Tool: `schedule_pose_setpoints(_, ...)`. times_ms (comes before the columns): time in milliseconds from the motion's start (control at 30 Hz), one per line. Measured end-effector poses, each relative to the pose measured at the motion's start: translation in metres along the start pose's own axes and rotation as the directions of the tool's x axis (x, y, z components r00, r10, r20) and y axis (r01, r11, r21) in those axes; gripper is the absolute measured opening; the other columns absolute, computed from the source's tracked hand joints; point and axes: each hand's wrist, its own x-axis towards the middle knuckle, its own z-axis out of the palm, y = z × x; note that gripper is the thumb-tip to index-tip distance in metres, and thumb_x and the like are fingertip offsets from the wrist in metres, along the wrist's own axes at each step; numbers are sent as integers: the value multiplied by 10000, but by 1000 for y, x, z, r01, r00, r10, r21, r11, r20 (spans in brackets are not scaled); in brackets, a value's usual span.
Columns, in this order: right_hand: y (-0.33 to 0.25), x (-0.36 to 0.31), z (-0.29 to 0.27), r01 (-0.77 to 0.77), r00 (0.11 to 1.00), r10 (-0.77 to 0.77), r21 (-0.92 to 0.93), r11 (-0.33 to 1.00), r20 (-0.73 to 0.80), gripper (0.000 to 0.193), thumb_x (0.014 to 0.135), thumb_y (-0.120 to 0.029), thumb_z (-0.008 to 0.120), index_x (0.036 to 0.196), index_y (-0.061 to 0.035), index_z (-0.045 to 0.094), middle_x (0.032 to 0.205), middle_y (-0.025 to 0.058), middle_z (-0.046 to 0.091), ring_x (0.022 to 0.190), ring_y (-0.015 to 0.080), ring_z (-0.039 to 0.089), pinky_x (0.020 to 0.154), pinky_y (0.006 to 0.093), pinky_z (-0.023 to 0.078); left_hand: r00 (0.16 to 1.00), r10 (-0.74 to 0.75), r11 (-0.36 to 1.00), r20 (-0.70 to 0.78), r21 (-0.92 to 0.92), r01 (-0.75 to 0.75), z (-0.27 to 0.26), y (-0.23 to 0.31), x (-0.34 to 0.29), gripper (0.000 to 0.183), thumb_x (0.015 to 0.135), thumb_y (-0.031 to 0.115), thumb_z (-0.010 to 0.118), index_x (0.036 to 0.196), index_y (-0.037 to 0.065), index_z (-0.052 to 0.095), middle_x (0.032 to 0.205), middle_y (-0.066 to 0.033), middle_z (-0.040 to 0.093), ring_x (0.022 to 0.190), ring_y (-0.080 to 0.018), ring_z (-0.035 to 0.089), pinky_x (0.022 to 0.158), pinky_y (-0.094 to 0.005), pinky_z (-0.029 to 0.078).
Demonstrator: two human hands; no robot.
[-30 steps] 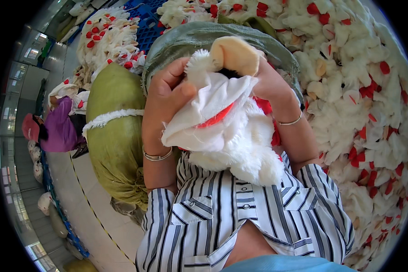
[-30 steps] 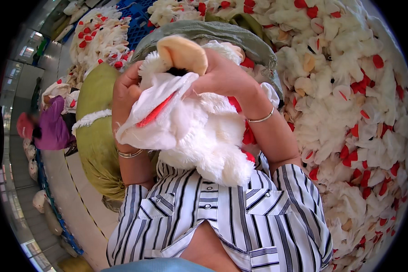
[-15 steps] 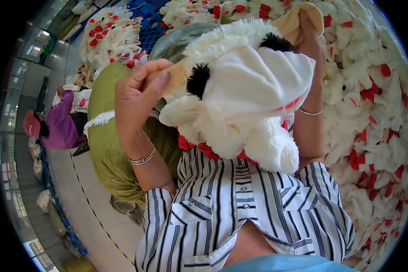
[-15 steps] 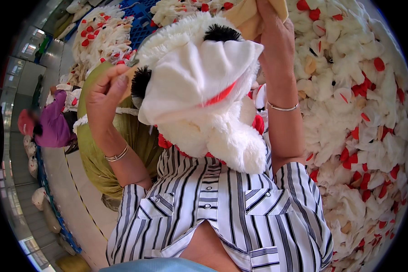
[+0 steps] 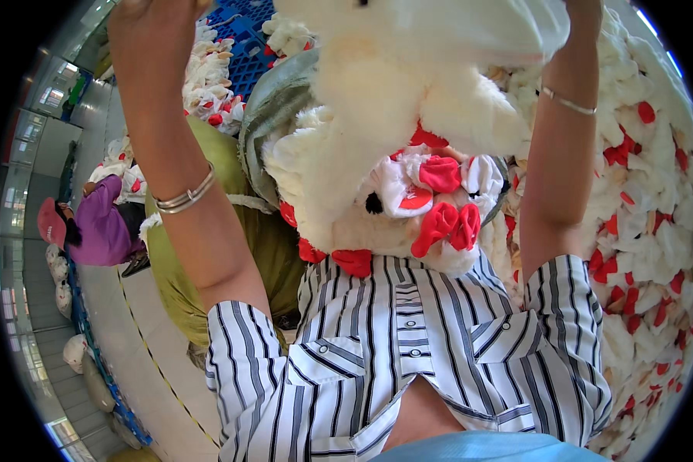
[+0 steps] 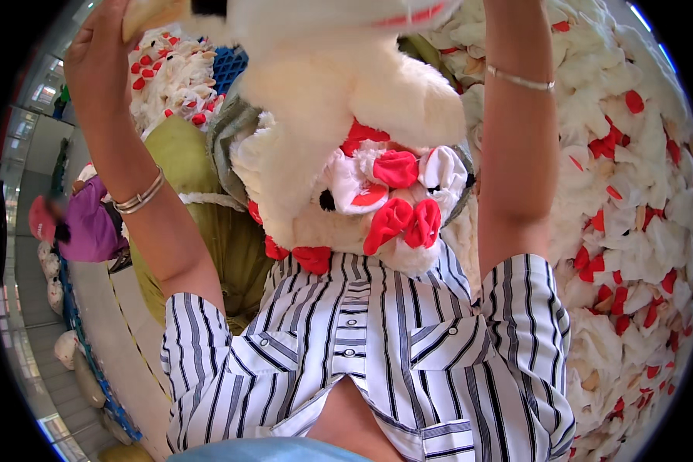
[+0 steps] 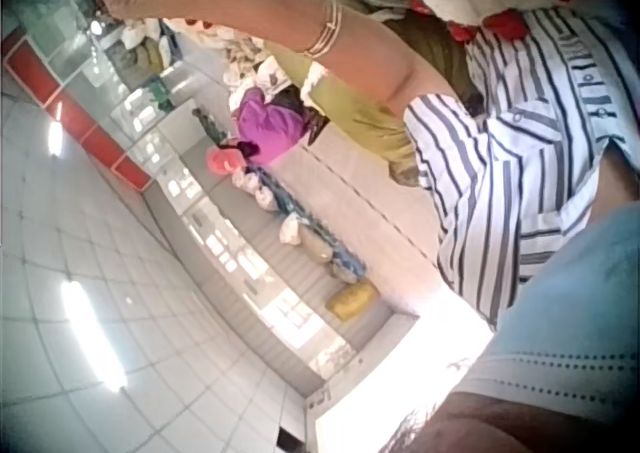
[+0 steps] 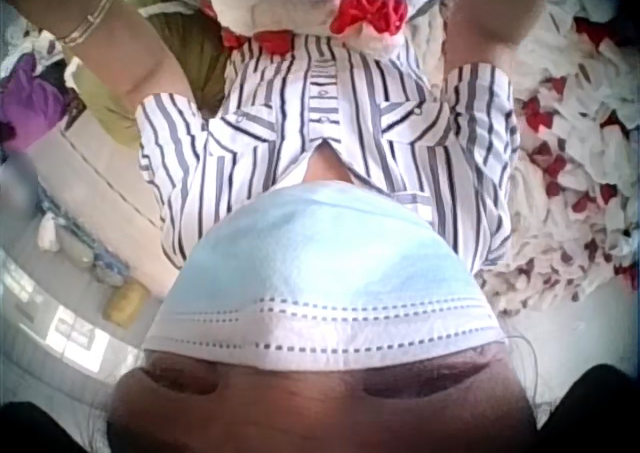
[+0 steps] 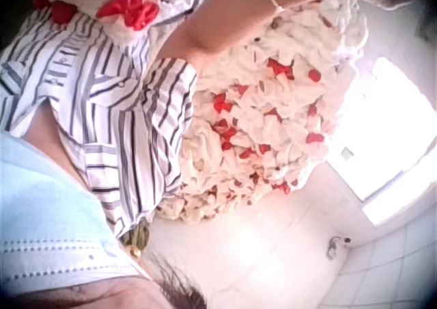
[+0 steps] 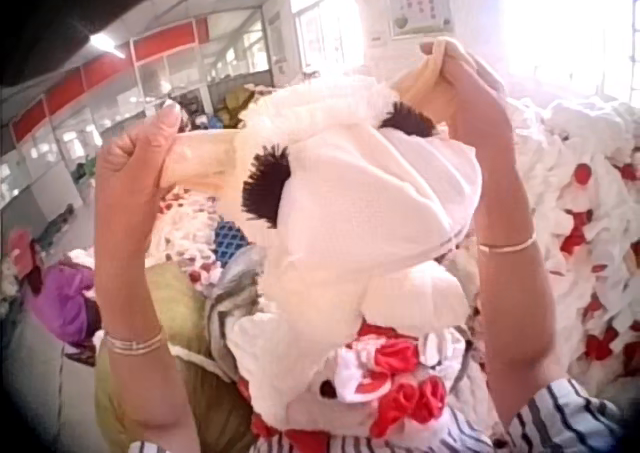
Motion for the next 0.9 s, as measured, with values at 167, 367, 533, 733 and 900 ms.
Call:
schedule_pose_setpoints(167,14,-89,-4,-365,928,367,375,852,70,282,1011,-226,510,1078,11,647,918,65,661,789,140,645,675,270,528,895,1,947,-446,287,142,57,-75,-31,318,932,338,631,934,31,715,669,86,530,575,-15,431,532,-210,367)
schedule_pose_setpoints(367,15,-160,-17,-498,847,526,230,836,-76,231,971,-184,591,1057,12,676,906,11,664,787,62,594,709,216,488,856,-415,799,-309,326,506,72,-124,-116,420,976,334,543,823,-46,633,616,-69,487,621,-73,454,594,-295,425)
schedule_pose_setpoints(533,-1,-170,9,-575,818,559,225,786,137,193,944,-160,634,1034,1,690,859,-42,648,772,17,541,683,184,459,856,-516,679,-15,602,420,69,-161,-121,370,923,335,584,835,-22,619,818,-194,620,752,-225,605,719,-400,463)
schedule_pose_setpoints(733,-29,-152,24,-551,834,513,285,784,201,190,934,-132,638,1048,17,667,890,-20,653,797,32,560,700,193,467,963,-237,952,-126,167,256,150,-91,-94,436,808,300,719,1094,-14,619,1030,-166,654,935,-302,622,884,-365,465)
schedule_pose_setpoints(900,-36,-143,19,-439,897,441,-50,897,34,194,947,-113,616,1069,32,654,935,17,661,835,47,574,733,194,469,930,-366,910,35,-194,365,183,-107,-105,271,862,151,672,1045,-46,643,893,-177,694,773,-215,649,731,-337,501)
